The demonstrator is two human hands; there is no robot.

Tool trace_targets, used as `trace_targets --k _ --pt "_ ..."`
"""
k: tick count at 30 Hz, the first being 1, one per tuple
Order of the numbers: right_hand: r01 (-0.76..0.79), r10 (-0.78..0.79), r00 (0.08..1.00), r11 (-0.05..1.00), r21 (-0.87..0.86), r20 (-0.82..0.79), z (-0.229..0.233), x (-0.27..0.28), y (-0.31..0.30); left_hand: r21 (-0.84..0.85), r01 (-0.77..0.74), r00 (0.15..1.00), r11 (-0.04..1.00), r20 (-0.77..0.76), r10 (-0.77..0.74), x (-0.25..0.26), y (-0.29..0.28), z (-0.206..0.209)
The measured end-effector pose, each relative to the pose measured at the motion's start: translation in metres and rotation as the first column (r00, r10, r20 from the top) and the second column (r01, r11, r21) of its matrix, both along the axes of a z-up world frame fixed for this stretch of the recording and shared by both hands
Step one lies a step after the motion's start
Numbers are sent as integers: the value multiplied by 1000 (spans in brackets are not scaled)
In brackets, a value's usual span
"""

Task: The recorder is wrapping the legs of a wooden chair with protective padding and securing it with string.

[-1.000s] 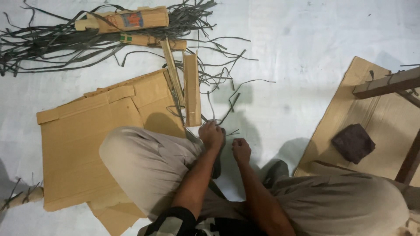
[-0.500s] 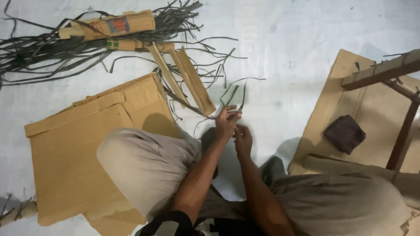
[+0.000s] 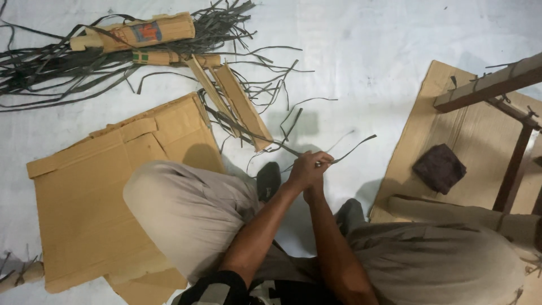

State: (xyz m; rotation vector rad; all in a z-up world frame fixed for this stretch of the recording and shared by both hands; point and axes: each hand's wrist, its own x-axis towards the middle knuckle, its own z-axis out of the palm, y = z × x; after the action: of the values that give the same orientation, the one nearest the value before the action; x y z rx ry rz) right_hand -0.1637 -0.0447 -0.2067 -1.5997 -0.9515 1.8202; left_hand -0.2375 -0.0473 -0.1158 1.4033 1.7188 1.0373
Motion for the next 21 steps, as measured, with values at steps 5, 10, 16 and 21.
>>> trace_targets --k 5,10,16,21 --pt "0 -3 1000 994 -111 -26 -18 -5 -7 -221 -76 993 972 -102 54 -27 -7 -33" --pt "24 -21 999 993 -117 27 -18 0 -14 -468 -237 908 851 -419 23 -68 -6 -140" --pt "95 -94 984 995 3 153 -31 5 -14 -416 -233 951 879 -286 116 -75 6 -103" --pt "106 -137 954 986 125 266 -27 5 -17 -268 -175 964 947 -244 109 -84 5 -45"
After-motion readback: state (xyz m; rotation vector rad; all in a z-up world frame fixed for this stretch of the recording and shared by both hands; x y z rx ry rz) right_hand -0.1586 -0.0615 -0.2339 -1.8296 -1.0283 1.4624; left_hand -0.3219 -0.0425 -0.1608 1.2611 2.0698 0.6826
